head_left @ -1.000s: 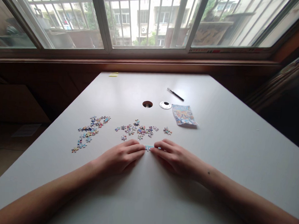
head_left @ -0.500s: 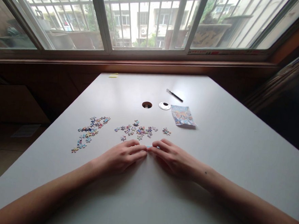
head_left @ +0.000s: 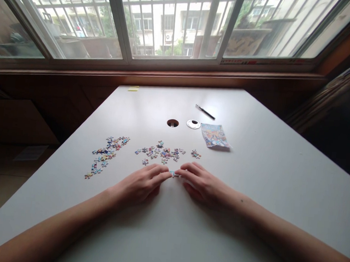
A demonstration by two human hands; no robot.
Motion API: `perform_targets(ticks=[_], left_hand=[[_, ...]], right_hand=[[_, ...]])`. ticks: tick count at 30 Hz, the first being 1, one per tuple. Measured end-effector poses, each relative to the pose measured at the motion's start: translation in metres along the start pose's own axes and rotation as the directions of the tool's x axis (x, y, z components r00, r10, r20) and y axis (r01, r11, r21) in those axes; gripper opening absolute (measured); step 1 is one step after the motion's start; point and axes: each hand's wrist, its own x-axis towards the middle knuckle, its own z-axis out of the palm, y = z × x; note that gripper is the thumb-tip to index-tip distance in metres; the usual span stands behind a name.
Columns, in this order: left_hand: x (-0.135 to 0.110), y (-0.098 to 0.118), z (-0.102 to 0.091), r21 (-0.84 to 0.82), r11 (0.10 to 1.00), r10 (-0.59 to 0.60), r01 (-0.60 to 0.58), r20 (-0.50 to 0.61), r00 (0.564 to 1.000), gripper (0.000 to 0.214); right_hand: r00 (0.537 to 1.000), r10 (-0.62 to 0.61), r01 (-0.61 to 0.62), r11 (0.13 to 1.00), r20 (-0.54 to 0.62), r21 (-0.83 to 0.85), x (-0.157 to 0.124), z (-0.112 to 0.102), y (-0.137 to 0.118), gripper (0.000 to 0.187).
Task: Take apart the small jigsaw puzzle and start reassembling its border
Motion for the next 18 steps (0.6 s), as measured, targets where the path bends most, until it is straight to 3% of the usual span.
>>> perform_targets(ticks=[4, 9, 13, 15, 18], left_hand=[[-0.001, 0.001, 0.003, -0.086, 0.993, -0.084, 0.077, -0.079, 0.993, 0.043], [-0.003, 0.000, 0.004, -0.091, 0.993, -0.093, 0.078, -0.174, 0.980, 0.039], [-0.011, -0.011, -0.001, -0.009, 0.982, -0.179, 0.186, -0.322, 0.930, 0.022], [-0.017, -0.019, -0.007, 0.064, 0.958, -0.242, 0.281, -0.351, 0.904, 0.015], [-0.023, -0.028, -0.015, 0.163, 0.889, -0.358, 0.429, -0.336, 0.871, 0.010]], right_hand=[[0.999, 0.051, -0.050, 0.991, -0.002, 0.128, -0.001, -0.001, 0.003, 0.041], [0.997, 0.071, -0.062, 0.969, -0.031, 0.238, -0.002, -0.004, 0.002, 0.036], [0.985, 0.145, -0.117, 0.960, -0.092, 0.254, -0.003, -0.005, 0.004, 0.024], [0.953, 0.255, -0.204, 0.940, -0.166, 0.273, -0.005, -0.004, 0.007, 0.013], [0.862, 0.456, -0.346, 0.849, -0.223, 0.398, -0.008, -0.003, 0.013, 0.022]])
